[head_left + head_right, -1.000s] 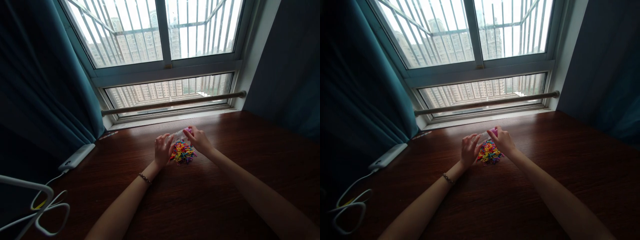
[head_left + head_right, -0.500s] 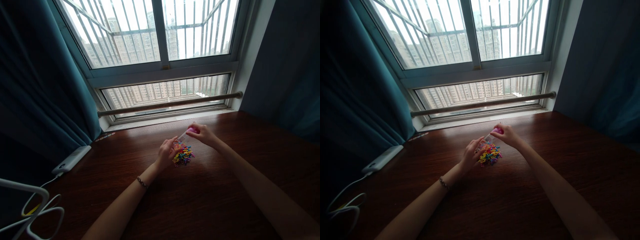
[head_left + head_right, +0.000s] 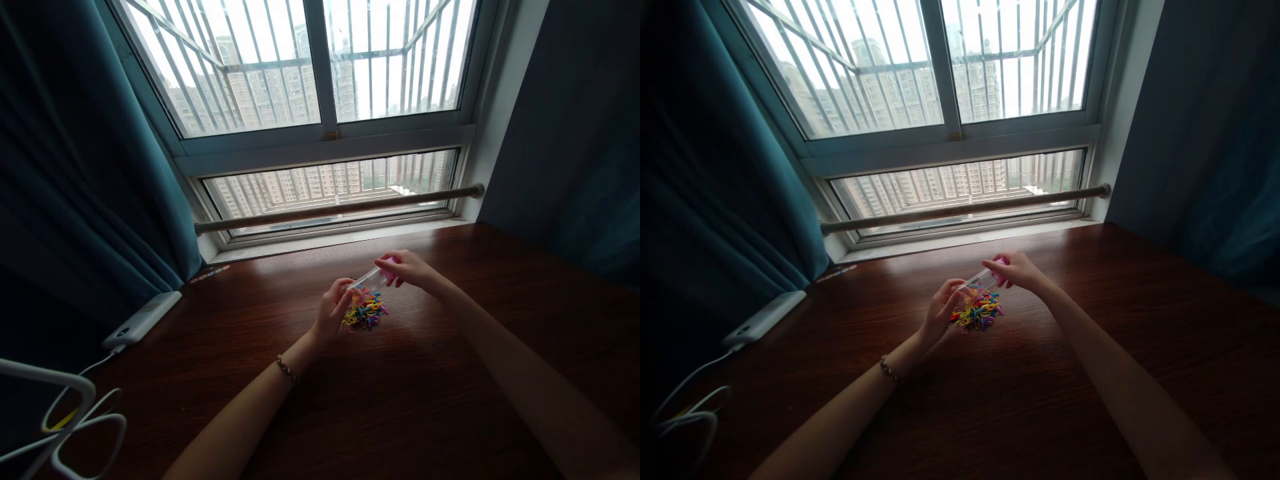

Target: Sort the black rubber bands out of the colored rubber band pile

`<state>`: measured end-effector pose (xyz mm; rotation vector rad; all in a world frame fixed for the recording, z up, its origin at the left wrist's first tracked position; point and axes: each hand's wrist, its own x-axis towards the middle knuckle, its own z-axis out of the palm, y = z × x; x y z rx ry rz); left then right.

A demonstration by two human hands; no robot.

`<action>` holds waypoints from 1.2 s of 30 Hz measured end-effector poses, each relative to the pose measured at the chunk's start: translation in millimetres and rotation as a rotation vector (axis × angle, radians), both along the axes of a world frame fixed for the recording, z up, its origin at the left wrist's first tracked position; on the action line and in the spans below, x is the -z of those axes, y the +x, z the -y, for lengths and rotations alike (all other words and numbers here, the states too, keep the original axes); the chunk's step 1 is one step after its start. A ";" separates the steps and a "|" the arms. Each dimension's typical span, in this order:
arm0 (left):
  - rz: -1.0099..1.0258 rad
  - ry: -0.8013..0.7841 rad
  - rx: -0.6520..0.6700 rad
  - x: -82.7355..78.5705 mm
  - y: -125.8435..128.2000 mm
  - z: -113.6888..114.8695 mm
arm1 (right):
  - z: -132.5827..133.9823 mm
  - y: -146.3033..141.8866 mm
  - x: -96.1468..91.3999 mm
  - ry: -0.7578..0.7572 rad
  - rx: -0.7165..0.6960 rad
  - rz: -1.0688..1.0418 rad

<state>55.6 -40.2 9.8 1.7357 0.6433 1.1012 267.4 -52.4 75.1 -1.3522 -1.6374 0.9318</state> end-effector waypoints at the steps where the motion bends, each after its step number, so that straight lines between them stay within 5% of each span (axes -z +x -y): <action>1: 0.018 -0.031 0.008 0.9 0.4 -1.8 | 0.6 2.0 -0.8 -0.024 -0.022 0.032; 6: 0.171 -0.388 0.155 3.1 2.0 -15.6 | 1.8 8.8 -3.5 0.116 -0.091 0.057; 12: 0.200 -0.871 0.532 -4.8 -4.6 -25.6 | 9.1 3.8 -11.3 0.409 -0.201 0.141; 23: 0.237 -1.029 0.888 -14.1 -16.3 -26.7 | 26.2 -11.7 -25.7 0.762 -0.292 0.511; 29: 0.262 -1.047 0.895 -14.2 -20.4 -26.0 | 37.3 -9.5 -39.7 0.864 -0.029 0.623; 32: 0.360 -0.970 0.788 -15.2 -16.1 -21.4 | 34.1 -2.6 -40.6 0.775 0.214 0.397; 36: 0.518 -0.812 0.569 -15.5 -3.5 -11.2 | 24.3 -6.5 -25.8 0.118 0.103 0.003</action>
